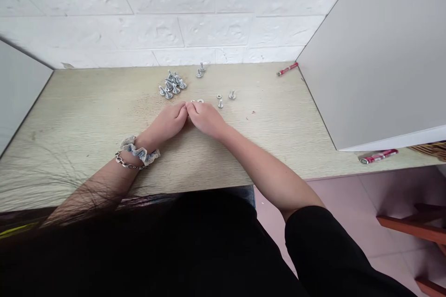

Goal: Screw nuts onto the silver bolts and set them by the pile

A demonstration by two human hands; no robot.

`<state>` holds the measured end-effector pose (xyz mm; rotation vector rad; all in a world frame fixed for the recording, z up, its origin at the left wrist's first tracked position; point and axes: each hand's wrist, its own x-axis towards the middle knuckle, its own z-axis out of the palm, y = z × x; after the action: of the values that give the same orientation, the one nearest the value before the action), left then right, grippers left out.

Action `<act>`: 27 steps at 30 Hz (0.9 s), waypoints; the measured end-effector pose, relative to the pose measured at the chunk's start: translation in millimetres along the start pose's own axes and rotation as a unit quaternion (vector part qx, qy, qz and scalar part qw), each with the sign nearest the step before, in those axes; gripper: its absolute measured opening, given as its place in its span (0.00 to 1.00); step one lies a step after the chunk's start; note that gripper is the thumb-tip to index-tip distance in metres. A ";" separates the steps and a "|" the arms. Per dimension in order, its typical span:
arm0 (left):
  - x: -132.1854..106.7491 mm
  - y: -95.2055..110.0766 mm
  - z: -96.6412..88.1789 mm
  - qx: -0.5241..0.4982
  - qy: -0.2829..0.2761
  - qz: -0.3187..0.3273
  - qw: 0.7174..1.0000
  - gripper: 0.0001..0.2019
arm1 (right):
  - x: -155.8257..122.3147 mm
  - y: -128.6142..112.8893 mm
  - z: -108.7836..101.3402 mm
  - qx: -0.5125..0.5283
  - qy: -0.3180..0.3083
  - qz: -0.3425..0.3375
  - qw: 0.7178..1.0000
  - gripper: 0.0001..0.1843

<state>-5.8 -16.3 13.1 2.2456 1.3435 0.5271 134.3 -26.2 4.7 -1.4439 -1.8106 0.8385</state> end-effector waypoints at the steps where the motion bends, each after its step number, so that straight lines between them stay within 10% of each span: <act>1: 0.0 -0.1 0.1 0.001 -0.001 0.001 1.000 0.16 | -0.1 -0.3 -0.3 -0.001 -0.002 0.001 1.000 0.17; 27: 2.9 4.7 -3.7 -0.228 0.020 -0.084 0.970 0.18 | -6.3 0.8 5.1 0.021 0.022 -0.097 0.995 0.10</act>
<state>-3.2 -14.9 19.0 1.7424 1.2642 0.7386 131.6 -32.6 0.5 -1.2277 -1.8544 0.7346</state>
